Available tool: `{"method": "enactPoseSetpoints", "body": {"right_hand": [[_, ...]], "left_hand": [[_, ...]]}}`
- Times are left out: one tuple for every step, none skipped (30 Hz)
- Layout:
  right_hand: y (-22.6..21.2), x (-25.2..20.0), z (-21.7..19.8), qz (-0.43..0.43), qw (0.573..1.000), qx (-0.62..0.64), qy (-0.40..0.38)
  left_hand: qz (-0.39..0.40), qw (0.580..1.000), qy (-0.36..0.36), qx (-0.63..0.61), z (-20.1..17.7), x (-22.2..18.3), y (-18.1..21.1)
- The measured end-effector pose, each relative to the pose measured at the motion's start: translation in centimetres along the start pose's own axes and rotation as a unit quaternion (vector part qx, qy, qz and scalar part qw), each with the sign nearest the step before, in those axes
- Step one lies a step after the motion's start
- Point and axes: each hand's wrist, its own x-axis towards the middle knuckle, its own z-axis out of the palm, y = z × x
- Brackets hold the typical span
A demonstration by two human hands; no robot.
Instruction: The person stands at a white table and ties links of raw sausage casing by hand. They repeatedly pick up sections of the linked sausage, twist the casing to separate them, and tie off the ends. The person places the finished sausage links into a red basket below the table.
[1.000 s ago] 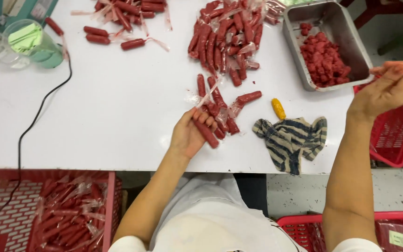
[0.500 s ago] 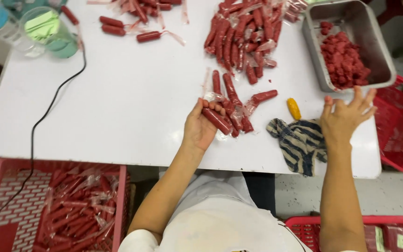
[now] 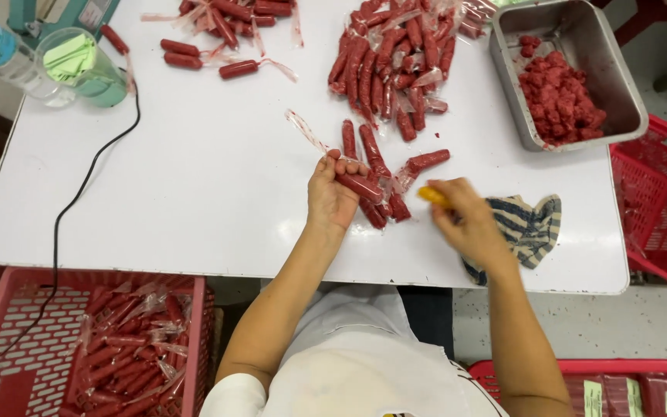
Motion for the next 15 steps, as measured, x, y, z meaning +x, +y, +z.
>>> {"method": "enactPoseSetpoints", "body": {"right_hand": [[-2.2,-0.3,0.0,-0.025,0.998,0.054,-0.016],[-3.0,-0.4,0.0,-0.019,0.998,0.055,-0.011],[-3.7,-0.5,0.0,-0.041,0.998,0.057,-0.001],[-4.5,-0.3,0.1,-0.065,0.996,0.059,0.009],[-4.2,-0.8,-0.4,-0.061,0.996,0.059,0.013],[-3.9,-0.9,-0.8,-0.051,0.996,0.075,0.017],[-3.6,-1.0,-1.1,-0.041,0.995,0.091,0.02],[-3.7,-1.1,-1.0,-0.041,0.995,0.092,0.021],[-3.8,-1.2,-0.9,-0.043,0.995,0.09,0.018],[-3.9,-1.3,-0.8,-0.045,0.995,0.087,0.014],[-4.0,-1.4,-0.7,-0.044,0.995,0.087,0.015],[-4.0,-1.3,-0.5,-0.051,0.995,0.09,0.012],[-4.1,-1.1,-0.3,-0.058,0.994,0.093,0.009],[-2.6,-1.1,-0.3,-0.063,0.994,0.093,0.006],[-1.2,-1.1,-0.2,-0.06,0.995,0.079,0.012]], "left_hand": [[-0.008,1.0,-0.002,0.0,0.4,0.0,-0.7],[-0.014,1.0,-0.002,0.004,0.6,-0.1,-1.3],[-0.016,1.0,-0.008,0.008,0.9,-0.2,-1.9],[-0.015,1.0,-0.015,0.01,1.1,-0.2,-2.4],[-0.019,1.0,-0.016,0.014,1.3,-0.6,-2.5],[-0.016,1.0,-0.014,0.015,1.6,-0.8,-2.2],[-0.012,1.0,-0.011,0.017,1.9,-1.0,-1.8],[-0.012,1.0,-0.011,0.018,2.0,-1.0,-1.9],[-0.01,1.0,-0.014,0.021,2.0,-1.0,-1.9],[-0.01,1.0,-0.017,0.022,2.0,-1.1,-2.0],[-0.011,1.0,-0.017,0.022,1.8,-0.9,-2.3],[-0.01,1.0,-0.021,0.019,1.6,-0.8,-2.5],[-0.01,1.0,-0.024,0.017,1.5,-0.6,-2.6],[-0.004,1.0,-0.024,0.014,1.8,-1.0,-2.4],[0.004,0.999,-0.03,0.033,2.1,-1.4,-2.1]]}}
